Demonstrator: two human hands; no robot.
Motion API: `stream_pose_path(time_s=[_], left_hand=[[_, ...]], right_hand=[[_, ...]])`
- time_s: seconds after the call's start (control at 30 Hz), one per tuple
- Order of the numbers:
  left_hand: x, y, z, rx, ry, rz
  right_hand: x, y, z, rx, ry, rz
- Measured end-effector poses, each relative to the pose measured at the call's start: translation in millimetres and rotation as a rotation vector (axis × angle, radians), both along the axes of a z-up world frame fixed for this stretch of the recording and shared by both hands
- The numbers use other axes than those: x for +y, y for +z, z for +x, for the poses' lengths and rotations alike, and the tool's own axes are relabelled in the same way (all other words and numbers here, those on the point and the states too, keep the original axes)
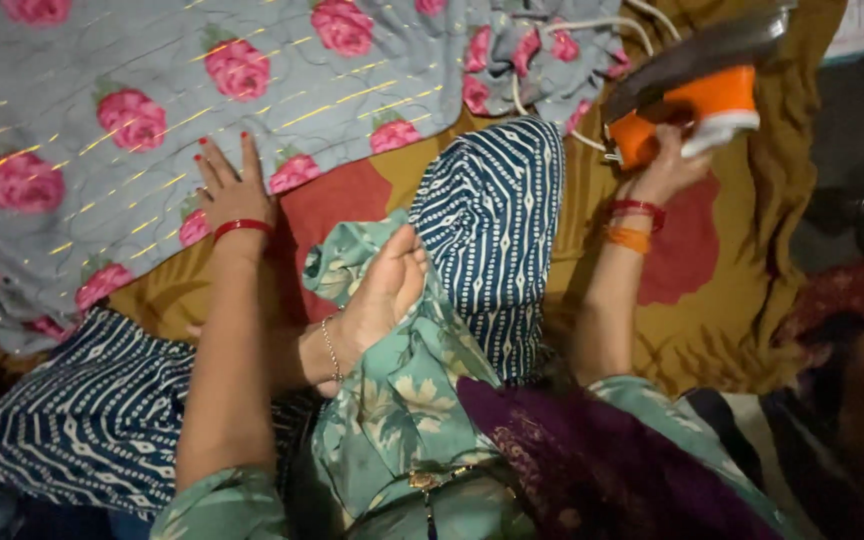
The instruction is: Ironing a gray floral printed cloth on a bed.
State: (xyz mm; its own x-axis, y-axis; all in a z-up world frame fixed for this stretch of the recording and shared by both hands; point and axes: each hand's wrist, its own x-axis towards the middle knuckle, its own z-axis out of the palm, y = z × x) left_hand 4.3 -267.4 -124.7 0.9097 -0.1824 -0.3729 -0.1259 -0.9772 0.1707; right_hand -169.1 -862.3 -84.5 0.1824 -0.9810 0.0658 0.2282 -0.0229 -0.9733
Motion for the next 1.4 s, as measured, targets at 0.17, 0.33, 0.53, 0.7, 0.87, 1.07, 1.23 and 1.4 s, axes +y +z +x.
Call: stream_pose_path(time_s=[0.17, 0.33, 0.53, 0.7, 0.87, 1.07, 1.23, 1.4], left_hand=[[-6.2, 25.6, -0.6, 0.069, 0.053, 0.001], [0.5, 3.7, -5.0, 0.008, 0.037, -0.027], [4.5, 24.4, -5.3, 0.047, 0.064, -0.04], [37.7, 32.1, -14.8, 0.124, 0.173, -0.118], [88.5, 1.4, -43.2, -0.17, 0.243, -0.105], [86.8, 28.9, -35.7, -0.102, 0.271, -0.144], [88.7, 22.2, -38.0, -0.117, 0.268, -0.153], [89.6, 39.4, -37.6, -0.094, 0.308, -0.224]], right_hand=[[-7.2, 6.7, 77.3, 0.408, 0.135, -0.575], [55.4, 30.6, 155.0, 0.308, 0.514, -0.614], [226.8, 91.8, 249.8, 0.521, 0.926, -1.032], [324.2, 66.8, 279.9, 0.602, 1.121, -1.261], [343.1, 44.2, 271.3, 0.677, 1.313, -1.221], [348.5, 63.8, 246.3, 0.913, 1.288, -1.225], [358.5, 51.0, 272.4, 0.962, 1.161, -1.269], [365.0, 45.1, 303.7, 0.869, 1.046, -1.249]])
